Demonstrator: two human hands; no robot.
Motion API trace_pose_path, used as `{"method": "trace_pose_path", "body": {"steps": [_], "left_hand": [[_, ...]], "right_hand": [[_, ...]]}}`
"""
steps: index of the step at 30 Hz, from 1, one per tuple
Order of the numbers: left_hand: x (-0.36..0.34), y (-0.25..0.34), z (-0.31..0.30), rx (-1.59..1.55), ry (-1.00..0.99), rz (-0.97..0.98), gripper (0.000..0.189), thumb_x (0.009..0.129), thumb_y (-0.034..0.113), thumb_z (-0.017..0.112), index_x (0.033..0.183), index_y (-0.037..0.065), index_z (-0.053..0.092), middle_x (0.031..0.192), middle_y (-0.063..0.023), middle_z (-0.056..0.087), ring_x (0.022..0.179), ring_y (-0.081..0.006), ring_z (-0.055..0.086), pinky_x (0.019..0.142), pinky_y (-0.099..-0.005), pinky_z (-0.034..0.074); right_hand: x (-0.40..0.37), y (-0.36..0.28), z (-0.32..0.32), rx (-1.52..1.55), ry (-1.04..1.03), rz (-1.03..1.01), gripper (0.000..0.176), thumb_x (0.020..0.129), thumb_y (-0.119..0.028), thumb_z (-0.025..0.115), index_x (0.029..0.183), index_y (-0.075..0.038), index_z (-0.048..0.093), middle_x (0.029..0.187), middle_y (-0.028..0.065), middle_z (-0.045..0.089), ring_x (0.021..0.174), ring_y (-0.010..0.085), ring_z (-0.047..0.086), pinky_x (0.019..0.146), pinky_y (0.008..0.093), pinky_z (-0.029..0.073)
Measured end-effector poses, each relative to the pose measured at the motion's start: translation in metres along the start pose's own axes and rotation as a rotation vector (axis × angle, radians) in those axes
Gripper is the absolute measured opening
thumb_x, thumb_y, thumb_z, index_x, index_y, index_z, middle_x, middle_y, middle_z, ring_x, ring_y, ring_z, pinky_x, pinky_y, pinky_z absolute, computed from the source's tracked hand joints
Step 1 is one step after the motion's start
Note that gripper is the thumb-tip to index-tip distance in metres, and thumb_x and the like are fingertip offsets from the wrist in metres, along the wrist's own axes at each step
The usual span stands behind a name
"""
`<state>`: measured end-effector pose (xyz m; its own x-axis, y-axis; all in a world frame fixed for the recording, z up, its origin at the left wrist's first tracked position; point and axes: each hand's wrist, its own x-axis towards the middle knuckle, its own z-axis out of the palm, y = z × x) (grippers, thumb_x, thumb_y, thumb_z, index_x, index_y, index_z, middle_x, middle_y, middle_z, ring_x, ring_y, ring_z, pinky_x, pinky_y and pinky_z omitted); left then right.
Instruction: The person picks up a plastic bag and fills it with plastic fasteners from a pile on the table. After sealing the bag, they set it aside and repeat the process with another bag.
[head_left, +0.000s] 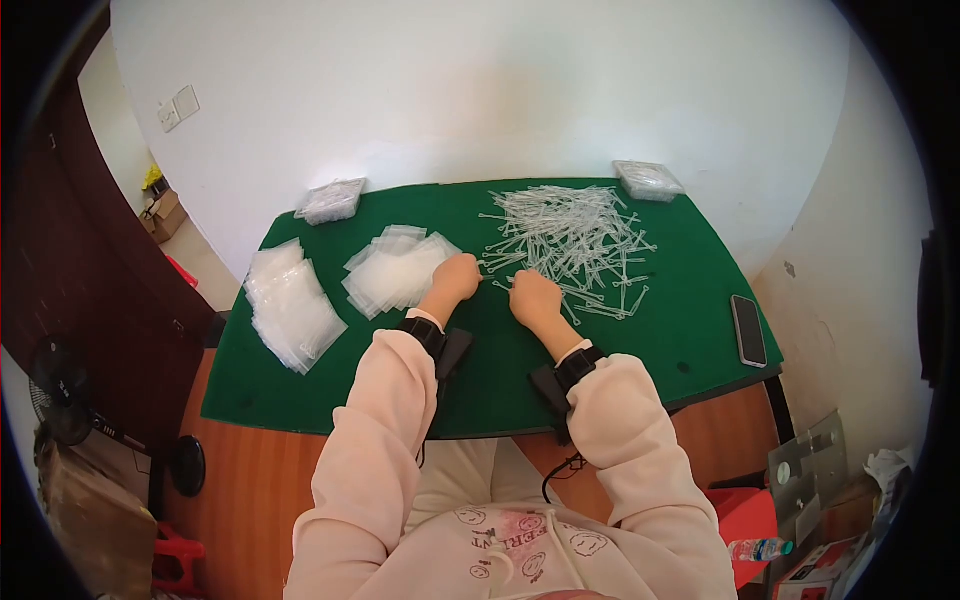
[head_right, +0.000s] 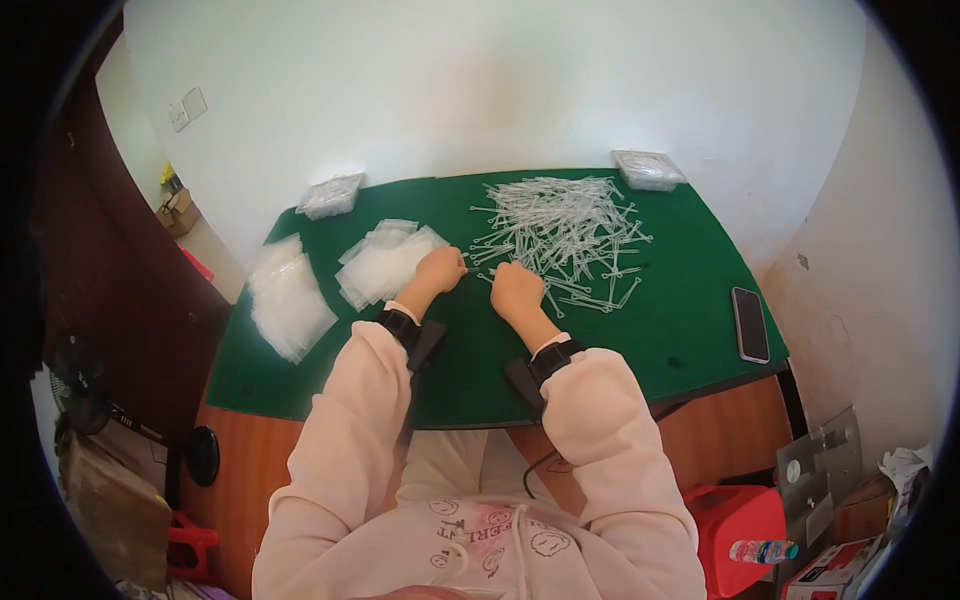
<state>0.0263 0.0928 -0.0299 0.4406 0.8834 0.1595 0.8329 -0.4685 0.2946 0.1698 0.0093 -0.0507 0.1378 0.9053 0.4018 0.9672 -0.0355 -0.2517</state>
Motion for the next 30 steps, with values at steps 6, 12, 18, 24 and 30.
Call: {"method": "trace_pose_path", "body": {"steps": [6, 12, 18, 24, 30], "left_hand": [[-0.019, 0.015, -0.017, -0.551, 0.311, 0.111, 0.009, 0.078, 0.012, 0.057, 0.077, 0.004, 0.052, 0.078, -0.0095, 0.062, 0.07, -0.0223, 0.059, 0.061, -0.0323, 0.045], [-0.052, 0.001, -0.019, -0.96, 0.117, 0.198, 0.008, 0.079, 0.003, 0.048, 0.072, 0.004, 0.051, 0.075, -0.0034, 0.06, 0.06, -0.0098, 0.049, 0.054, -0.0229, 0.038], [-0.075, -0.009, -0.03, -1.092, -0.119, -0.03, 0.016, 0.071, -0.002, 0.045, 0.075, 0.002, 0.06, 0.068, -0.0011, 0.058, 0.054, -0.0044, 0.042, 0.048, -0.0199, 0.033], [-0.087, -0.006, -0.043, -1.156, -0.134, -0.015, 0.019, 0.078, 0.003, 0.05, 0.091, 0.001, 0.063, 0.073, 0.0006, 0.057, 0.053, -0.0014, 0.04, 0.045, -0.0175, 0.029], [-0.086, -0.002, -0.032, -1.118, 0.077, 0.097, 0.02, 0.085, 0.019, 0.055, 0.084, 0.002, 0.064, 0.071, 0.0009, 0.055, 0.056, -0.0034, 0.041, 0.049, -0.0185, 0.032]], "right_hand": [[-0.003, 0.004, -0.006, -0.034, 0.012, -0.028, 0.008, 0.074, -0.011, 0.052, 0.078, -0.005, 0.056, 0.078, 0.012, 0.059, 0.072, 0.0292, 0.062, 0.062, 0.04, 0.048], [-0.002, 0.006, -0.008, -0.061, 0.001, -0.123, 0.008, 0.073, -0.012, 0.053, 0.077, -0.005, 0.056, 0.076, 0.0128, 0.059, 0.071, 0.0296, 0.061, 0.062, 0.0405, 0.048], [-0.005, 0.004, -0.007, 0.228, 0.107, -0.125, 0.006, 0.073, -0.01, 0.052, 0.075, -0.005, 0.054, 0.073, 0.0133, 0.058, 0.067, 0.0282, 0.06, 0.06, 0.0388, 0.046], [0.0, 0.0, -0.012, 1.133, -0.221, 0.039, 0.007, 0.076, -0.008, 0.045, 0.081, -0.005, 0.049, 0.066, 0.0047, 0.05, 0.055, 0.0161, 0.046, 0.052, 0.0272, 0.038], [-0.004, -0.006, -0.026, 1.435, -0.461, 0.244, 0.011, 0.074, -0.006, 0.043, 0.084, -0.005, 0.047, 0.061, 0.0006, 0.045, 0.054, 0.0115, 0.043, 0.049, 0.0245, 0.037]]}}
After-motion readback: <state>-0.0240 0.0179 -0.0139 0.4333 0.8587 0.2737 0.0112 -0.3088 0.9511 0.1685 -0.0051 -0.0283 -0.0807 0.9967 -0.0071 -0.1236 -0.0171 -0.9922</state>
